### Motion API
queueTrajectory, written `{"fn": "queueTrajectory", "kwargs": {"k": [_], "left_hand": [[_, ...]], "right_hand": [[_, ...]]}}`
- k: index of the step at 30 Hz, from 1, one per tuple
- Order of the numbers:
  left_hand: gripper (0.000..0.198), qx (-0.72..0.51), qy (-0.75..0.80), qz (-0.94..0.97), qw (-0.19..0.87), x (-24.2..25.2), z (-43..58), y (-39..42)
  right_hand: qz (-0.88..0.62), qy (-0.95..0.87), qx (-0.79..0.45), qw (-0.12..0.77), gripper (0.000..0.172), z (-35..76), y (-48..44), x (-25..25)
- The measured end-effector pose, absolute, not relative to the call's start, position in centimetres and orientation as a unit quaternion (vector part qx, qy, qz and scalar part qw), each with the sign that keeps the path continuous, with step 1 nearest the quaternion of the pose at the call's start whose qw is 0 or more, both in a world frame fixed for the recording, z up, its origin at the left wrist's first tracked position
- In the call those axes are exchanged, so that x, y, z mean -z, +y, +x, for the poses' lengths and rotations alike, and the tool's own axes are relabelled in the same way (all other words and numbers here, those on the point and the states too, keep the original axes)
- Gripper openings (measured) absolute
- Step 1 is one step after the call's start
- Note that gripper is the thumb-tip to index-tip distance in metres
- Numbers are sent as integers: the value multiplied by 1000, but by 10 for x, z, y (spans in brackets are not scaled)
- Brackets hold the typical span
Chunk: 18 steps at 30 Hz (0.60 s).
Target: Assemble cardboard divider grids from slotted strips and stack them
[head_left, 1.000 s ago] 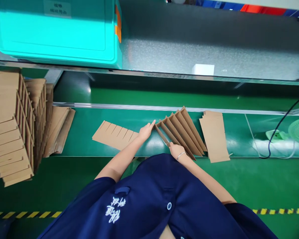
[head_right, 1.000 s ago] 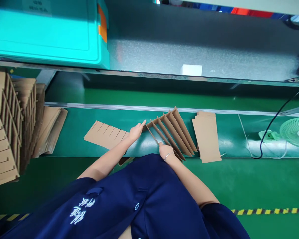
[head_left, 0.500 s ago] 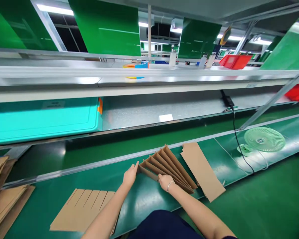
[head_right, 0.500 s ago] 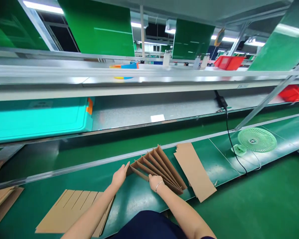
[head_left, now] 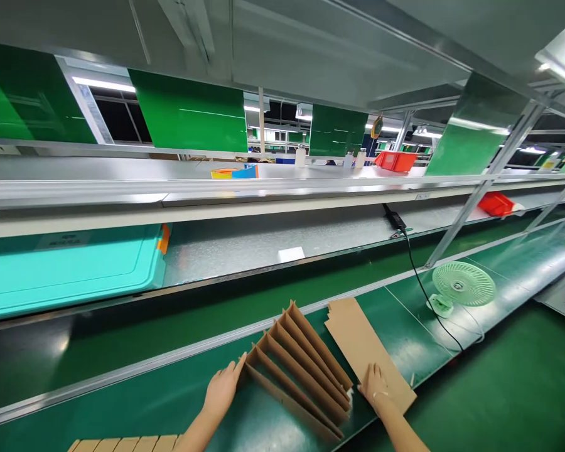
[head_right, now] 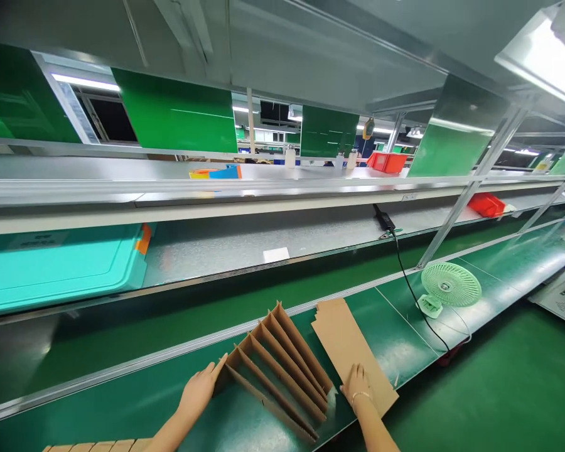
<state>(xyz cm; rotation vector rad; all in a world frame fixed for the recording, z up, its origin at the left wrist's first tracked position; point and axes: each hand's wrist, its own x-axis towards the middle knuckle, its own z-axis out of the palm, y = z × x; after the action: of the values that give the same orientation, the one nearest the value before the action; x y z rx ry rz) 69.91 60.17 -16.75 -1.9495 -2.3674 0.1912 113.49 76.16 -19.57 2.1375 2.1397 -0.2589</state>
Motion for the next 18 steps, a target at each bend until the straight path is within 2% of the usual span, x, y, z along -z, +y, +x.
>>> {"fn": "queueTrajectory", "kwargs": {"k": [4,8,11,13,16,18], "left_hand": [[71,-73,-772,-631,28,175,701,596],[70,-70,-776,-626,12,179,701,594],[63,-16,-789,-614,-16,180,700,592],[57,31,-804,-593,-35,174,701,588],[45,63,-823,-560,-72,156,706,577],[37,64,-821,-556,-113,146,705,574]], "right_hand": [[696,707,77,93,57,1137,740,239],[657,745,62,98,55,1137,743,228],[665,739,62,88,55,1149,747,178],[684,725,58,57,49,1162,743,129],[655,752,19,-76,48,1166,727,49],[569,809,35,-146,48,1145,712,10]]}}
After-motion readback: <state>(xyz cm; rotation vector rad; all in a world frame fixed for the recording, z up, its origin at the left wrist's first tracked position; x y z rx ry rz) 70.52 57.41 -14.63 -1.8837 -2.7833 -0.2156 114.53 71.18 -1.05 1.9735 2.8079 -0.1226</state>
